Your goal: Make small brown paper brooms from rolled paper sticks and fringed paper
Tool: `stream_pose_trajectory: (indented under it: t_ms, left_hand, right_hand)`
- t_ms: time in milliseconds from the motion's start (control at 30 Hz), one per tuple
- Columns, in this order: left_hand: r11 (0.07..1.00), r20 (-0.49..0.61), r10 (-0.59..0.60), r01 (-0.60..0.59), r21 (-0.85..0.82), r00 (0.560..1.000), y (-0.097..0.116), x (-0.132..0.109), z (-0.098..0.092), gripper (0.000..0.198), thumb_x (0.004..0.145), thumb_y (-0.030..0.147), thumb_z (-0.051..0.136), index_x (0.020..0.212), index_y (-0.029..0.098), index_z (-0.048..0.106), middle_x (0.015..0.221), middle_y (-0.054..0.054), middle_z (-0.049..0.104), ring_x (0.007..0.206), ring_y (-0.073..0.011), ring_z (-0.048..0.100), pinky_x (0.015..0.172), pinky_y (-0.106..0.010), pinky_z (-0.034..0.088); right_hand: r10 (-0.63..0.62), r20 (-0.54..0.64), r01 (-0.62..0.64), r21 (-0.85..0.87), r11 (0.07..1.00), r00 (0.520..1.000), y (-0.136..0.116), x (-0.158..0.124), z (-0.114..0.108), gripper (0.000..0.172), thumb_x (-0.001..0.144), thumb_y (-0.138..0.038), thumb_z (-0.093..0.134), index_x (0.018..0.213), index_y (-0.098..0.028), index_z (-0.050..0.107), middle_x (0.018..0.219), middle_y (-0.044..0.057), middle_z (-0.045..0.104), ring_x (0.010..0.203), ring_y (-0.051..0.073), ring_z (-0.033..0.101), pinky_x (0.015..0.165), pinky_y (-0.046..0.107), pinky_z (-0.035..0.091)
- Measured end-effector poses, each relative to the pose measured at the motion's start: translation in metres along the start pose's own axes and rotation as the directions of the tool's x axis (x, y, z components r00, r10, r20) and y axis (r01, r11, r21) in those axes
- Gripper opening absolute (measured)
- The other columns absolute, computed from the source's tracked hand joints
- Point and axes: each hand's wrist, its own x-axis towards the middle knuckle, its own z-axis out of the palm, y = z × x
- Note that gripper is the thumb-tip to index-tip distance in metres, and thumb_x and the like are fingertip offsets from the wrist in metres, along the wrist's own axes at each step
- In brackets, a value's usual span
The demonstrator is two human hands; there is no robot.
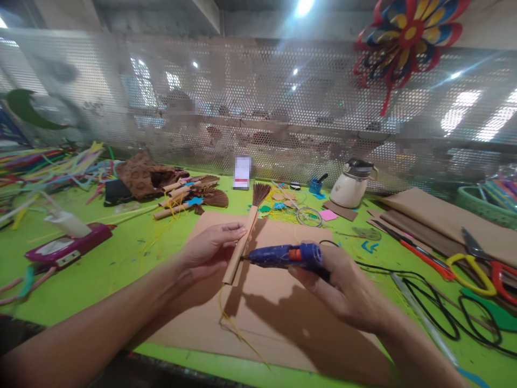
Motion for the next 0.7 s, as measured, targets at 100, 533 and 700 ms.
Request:
stream_pose_trajectory:
  t_ms: [100,533,700]
  left_hand:
    - [1.000,-0.005,-0.001,0.001,-0.019,1.000,-0.0016,0.0015,-0.0015,0.013,0.070,0.017,0.074,0.077,0.010,0.064,0.072,-0.002,0.061,0.059,-0.0077,0.054,0.062,-0.020,0.041]
    - [0.998,0.012,-0.033,0.033,-0.051,0.999,0.0005,-0.0017,0.0019,0.003,0.079,0.012,0.062,0.081,0.012,0.060,0.074,-0.004,0.060,0.060,-0.0091,0.054,0.062,-0.022,0.044]
    - [0.996,0.033,-0.018,0.021,-0.082,0.999,0.0007,-0.0008,0.0020,0.002,0.081,0.011,0.059,0.082,0.011,0.060,0.073,-0.005,0.059,0.061,-0.0090,0.053,0.064,-0.022,0.044]
  right_hand:
    - [0.000,0.002,0.000,-0.010,1.000,1.000,-0.0005,-0.0006,0.0001,0.022,0.087,-0.030,0.052,0.068,-0.019,0.053,0.057,-0.001,0.051,0.051,0.013,0.045,0.045,0.023,0.036]
    - [-0.009,0.119,0.002,0.060,0.998,0.993,0.0053,-0.0046,-0.0043,0.013,0.089,-0.028,0.051,0.082,-0.020,0.060,0.066,0.000,0.056,0.058,0.014,0.050,0.052,0.024,0.040]
    - [-0.037,0.065,0.034,0.054,0.998,0.997,0.0062,-0.0035,-0.0039,0.015,0.087,-0.025,0.053,0.073,-0.021,0.055,0.060,-0.001,0.052,0.054,0.013,0.046,0.048,0.023,0.036]
